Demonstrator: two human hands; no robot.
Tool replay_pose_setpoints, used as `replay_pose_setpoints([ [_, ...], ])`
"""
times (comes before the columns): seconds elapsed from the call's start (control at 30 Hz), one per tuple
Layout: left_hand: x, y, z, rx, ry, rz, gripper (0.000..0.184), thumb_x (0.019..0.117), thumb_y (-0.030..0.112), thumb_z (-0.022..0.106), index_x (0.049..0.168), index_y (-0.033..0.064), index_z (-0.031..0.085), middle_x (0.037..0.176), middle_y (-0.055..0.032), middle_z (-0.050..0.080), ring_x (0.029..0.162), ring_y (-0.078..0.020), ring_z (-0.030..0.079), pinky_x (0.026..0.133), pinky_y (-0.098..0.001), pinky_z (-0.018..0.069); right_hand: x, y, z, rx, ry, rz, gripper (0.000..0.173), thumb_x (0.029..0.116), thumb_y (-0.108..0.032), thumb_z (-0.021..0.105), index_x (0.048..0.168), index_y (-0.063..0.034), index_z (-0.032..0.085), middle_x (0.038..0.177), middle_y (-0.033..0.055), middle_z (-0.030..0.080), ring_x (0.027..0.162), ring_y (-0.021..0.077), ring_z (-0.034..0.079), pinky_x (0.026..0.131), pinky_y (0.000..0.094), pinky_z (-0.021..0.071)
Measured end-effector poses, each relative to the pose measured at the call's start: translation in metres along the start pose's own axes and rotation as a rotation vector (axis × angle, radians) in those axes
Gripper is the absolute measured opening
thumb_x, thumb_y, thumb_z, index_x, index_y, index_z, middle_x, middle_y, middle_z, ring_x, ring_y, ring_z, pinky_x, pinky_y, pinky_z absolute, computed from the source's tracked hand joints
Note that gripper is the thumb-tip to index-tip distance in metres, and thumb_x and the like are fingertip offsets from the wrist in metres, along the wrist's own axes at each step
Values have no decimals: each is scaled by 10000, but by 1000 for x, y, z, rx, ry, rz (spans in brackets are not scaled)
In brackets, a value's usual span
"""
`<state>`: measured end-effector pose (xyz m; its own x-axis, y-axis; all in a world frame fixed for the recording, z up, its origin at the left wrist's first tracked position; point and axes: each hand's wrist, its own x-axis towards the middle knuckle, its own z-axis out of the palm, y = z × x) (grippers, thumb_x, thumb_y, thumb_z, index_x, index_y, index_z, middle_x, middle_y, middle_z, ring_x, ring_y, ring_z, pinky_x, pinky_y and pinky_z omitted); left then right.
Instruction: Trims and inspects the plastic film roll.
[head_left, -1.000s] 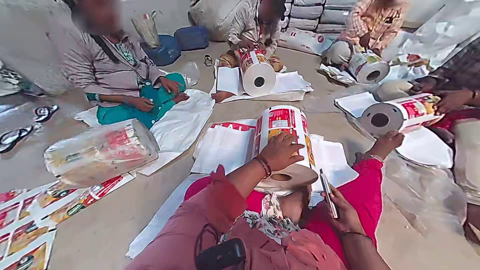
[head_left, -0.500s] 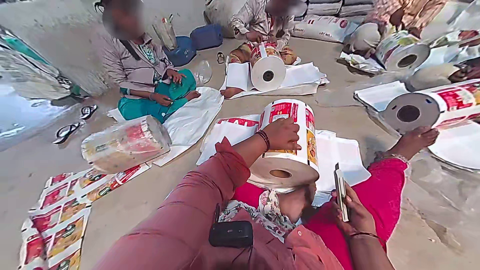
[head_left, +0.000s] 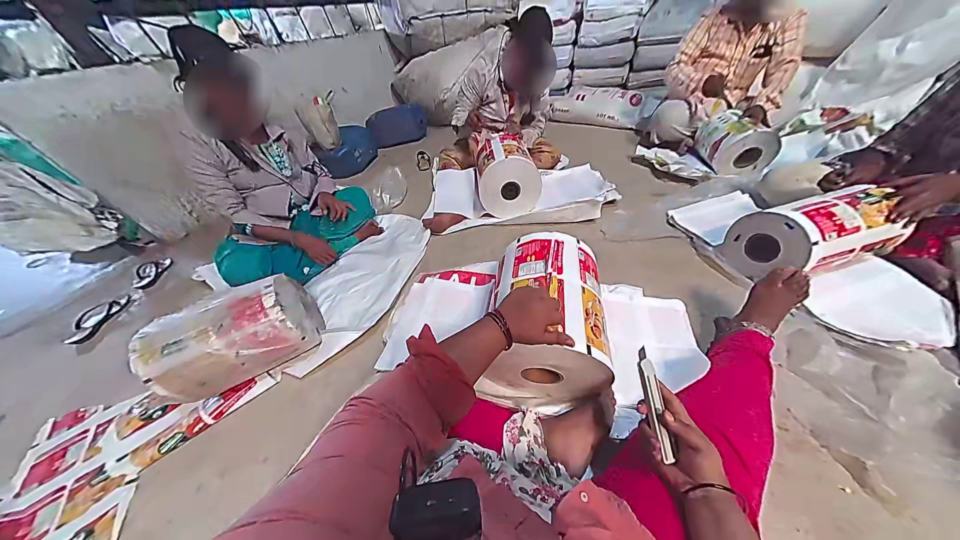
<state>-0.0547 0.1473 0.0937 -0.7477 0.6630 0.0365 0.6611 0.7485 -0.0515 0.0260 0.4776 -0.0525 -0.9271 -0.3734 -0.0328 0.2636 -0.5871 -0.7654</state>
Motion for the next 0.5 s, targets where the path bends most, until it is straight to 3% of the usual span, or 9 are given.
replay_pose_setpoints([
  [0.2, -8, 13, 1, -31, 8, -63, 734, 1008, 662, 408, 889, -4, 692, 947, -196, 706, 1004, -379, 679, 862, -557, 524, 2, 1, 2, -26, 2, 18, 730, 832, -339, 767, 1480, -200, 459, 939, 34, 702, 499, 47, 563, 417, 185, 477],
  [0.3, -10, 12, 9, -89, 72, -66, 692, 1038, 592, 423, 813, -11, 676, 868, -181, 696, 958, -351, 685, 909, -522, 514, 0, 0, 8, -35, 47, 13, 726, 839, -295, 720, 1494, -165, 437, 928, 41, 702, 491, 44, 553, 409, 174, 455],
  [0.4, -20, 6, 20, -232, 344, -120, 659, 1044, 507, 486, 690, -22, 659, 750, -166, 685, 856, -324, 700, 900, -496, 530, 0, -1, 11, -59, 58, 19, 715, 875, -279, 666, 1522, -152, 390, 928, 32, 701, 498, 37, 554, 420, 166, 456],
  [0.5, -34, -10, 24, -470, 750, -216, 523, 983, 327, 630, 590, -18, 609, 620, -115, 604, 707, -247, 635, 781, -432, 524, 2, -1, 12, -37, 61, 26, 694, 873, -260, 666, 1512, -165, 410, 928, 32, 701, 493, 41, 558, 417, 170, 463],
])
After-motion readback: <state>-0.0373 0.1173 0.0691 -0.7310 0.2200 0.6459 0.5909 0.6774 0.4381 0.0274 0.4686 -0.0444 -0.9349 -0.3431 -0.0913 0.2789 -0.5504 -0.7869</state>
